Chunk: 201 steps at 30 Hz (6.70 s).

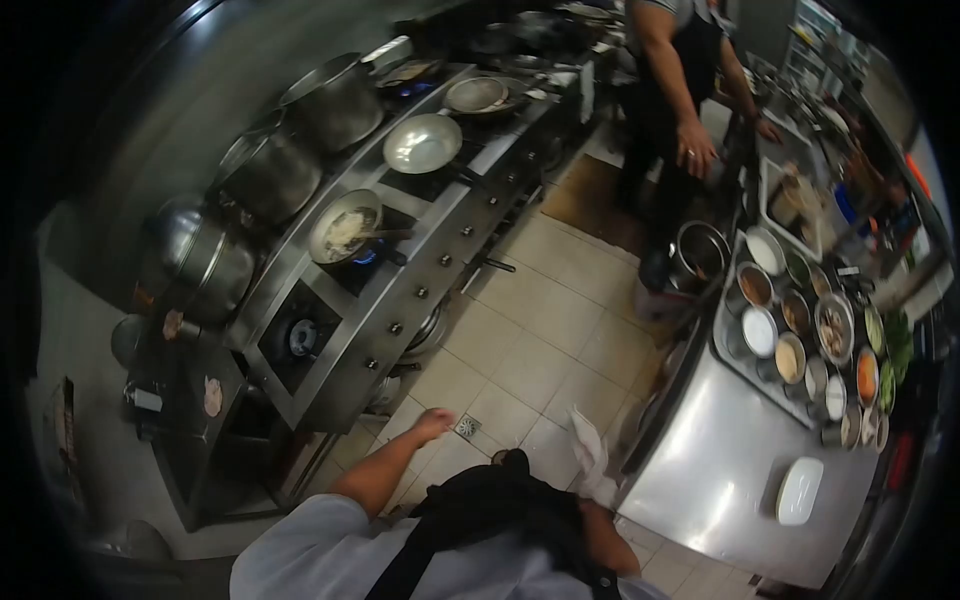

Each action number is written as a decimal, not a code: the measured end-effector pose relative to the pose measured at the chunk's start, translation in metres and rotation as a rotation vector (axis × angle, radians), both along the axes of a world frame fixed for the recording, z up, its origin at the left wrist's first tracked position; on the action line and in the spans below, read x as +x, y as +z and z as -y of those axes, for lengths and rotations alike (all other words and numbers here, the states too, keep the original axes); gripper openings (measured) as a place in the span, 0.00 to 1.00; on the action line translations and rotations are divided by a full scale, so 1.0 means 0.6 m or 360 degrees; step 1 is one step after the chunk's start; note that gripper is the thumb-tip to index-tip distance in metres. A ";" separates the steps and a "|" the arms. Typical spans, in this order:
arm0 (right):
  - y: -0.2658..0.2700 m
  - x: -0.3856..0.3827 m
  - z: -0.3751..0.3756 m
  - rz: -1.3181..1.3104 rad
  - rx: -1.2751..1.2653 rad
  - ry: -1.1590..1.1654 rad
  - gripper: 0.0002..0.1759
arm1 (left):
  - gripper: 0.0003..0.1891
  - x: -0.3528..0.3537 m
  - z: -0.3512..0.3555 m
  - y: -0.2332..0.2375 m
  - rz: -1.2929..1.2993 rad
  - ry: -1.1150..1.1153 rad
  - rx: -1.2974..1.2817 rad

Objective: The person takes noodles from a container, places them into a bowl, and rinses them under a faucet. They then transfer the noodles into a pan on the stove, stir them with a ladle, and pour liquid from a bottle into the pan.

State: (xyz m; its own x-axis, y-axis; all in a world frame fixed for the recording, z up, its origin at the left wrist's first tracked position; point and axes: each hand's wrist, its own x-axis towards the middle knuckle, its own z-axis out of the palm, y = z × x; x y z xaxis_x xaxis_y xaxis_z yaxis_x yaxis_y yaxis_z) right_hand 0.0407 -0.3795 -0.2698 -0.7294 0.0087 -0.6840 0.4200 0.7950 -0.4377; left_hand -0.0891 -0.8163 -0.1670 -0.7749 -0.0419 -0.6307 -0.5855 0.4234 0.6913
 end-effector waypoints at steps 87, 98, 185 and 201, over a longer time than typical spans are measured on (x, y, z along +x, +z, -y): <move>0.543 -0.707 0.823 -0.0907 0.0004 0.1333 0.10 | 0.07 -0.373 0.387 0.220 -0.0289 0.1201 0.0535; 0.580 -0.772 0.834 0.0903 -0.1667 -0.0124 0.16 | 0.05 -0.369 0.405 0.213 -0.0246 0.1019 0.0488; 0.645 -0.695 0.844 -0.0034 -0.0933 0.0574 0.03 | 0.08 -0.251 0.494 0.216 -0.0300 0.0806 0.0841; 0.589 -0.744 0.852 0.0618 -0.1625 -0.0209 0.09 | 0.11 -0.348 0.407 0.207 -0.0170 0.0878 0.0530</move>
